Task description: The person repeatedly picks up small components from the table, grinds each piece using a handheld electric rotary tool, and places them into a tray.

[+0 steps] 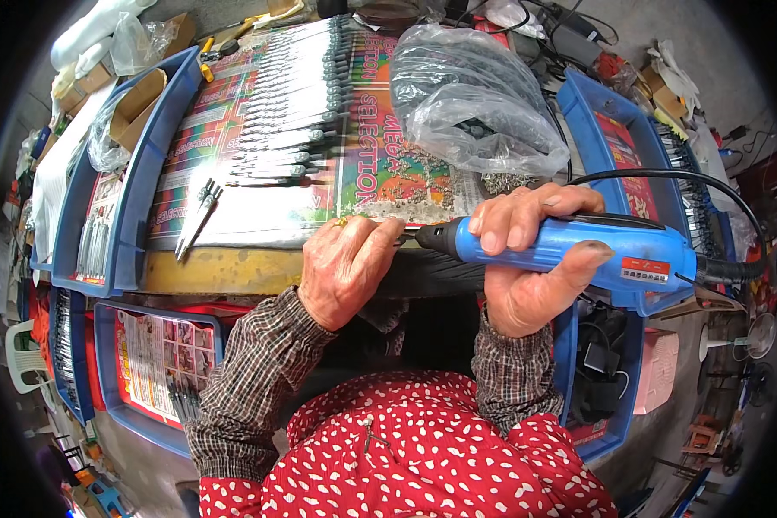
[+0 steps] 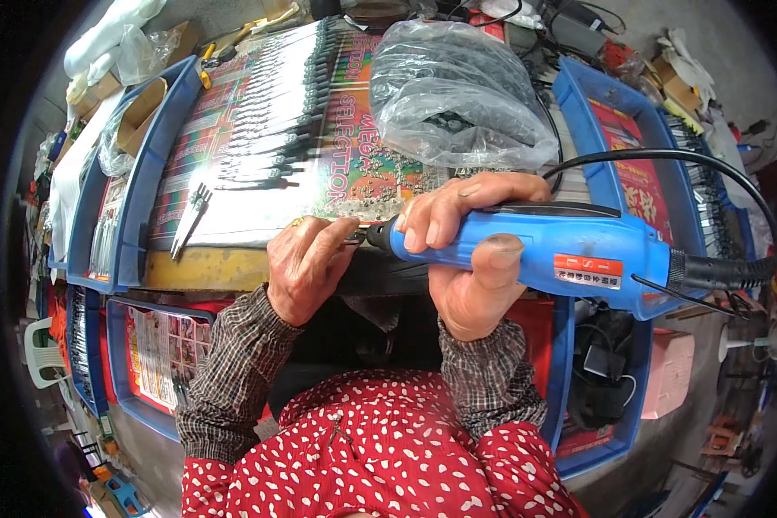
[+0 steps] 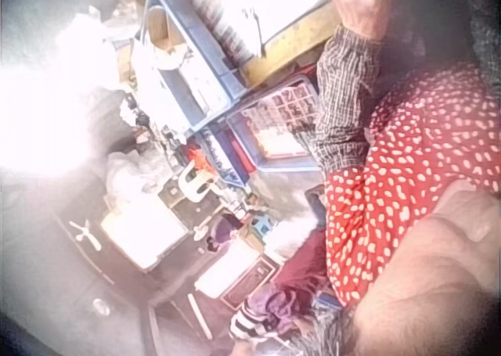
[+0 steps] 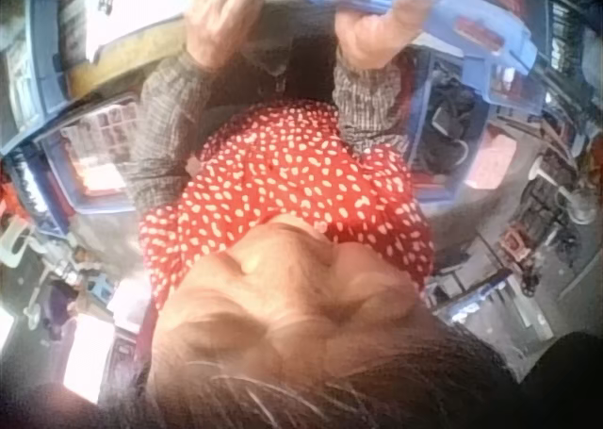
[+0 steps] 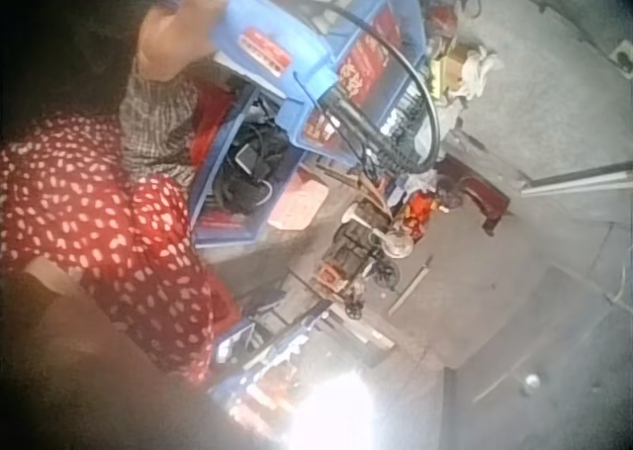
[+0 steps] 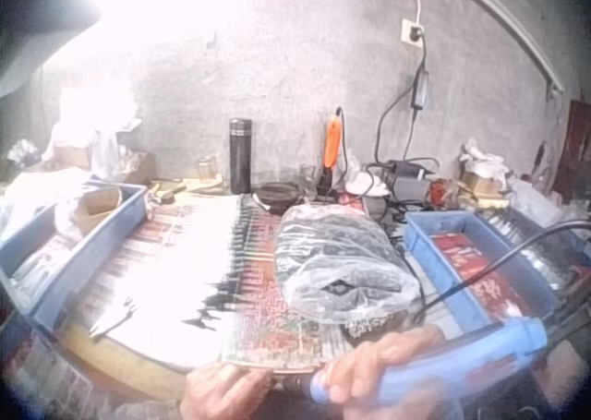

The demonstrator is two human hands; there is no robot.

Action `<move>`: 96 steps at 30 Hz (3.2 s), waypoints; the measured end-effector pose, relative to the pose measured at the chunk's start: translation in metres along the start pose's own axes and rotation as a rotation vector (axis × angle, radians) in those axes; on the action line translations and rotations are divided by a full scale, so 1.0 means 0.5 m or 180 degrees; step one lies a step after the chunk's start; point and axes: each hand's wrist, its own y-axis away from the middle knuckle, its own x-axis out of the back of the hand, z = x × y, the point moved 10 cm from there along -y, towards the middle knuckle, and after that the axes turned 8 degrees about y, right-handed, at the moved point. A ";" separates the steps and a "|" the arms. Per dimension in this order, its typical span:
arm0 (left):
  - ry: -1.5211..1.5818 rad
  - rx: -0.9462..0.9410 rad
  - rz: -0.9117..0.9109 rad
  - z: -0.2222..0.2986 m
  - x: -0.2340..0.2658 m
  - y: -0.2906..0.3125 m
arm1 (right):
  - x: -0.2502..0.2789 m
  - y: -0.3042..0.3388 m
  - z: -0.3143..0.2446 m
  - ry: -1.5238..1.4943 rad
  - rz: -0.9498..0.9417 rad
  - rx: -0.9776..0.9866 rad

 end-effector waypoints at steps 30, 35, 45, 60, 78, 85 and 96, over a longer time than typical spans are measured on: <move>-0.0006 0.0288 -0.0027 -0.014 0.004 0.006 | 0.029 0.004 -0.025 0.0317 0.0145 0.0061; 0.0270 0.0731 0.0058 -0.028 0.012 0.018 | 0.013 0.006 -0.036 0.0360 -0.0043 0.0155; 0.2263 0.2811 0.0337 -0.056 0.020 0.129 | -0.039 0.019 -0.043 0.0033 -0.0421 0.0055; 0.4330 0.4224 0.1184 -0.025 -0.041 0.249 | -0.116 0.059 -0.020 0.0238 -0.1363 0.0118; 0.5047 0.4700 0.1484 -0.006 -0.096 0.260 | -0.132 0.073 -0.010 0.0210 -0.1654 0.0121; 0.4947 0.4657 0.1520 -0.017 -0.106 0.263 | -0.132 0.070 -0.009 0.0182 -0.1633 0.0085; 0.4741 0.4553 0.1648 -0.023 -0.106 0.266 | -0.137 0.070 -0.002 0.0227 -0.1614 0.0033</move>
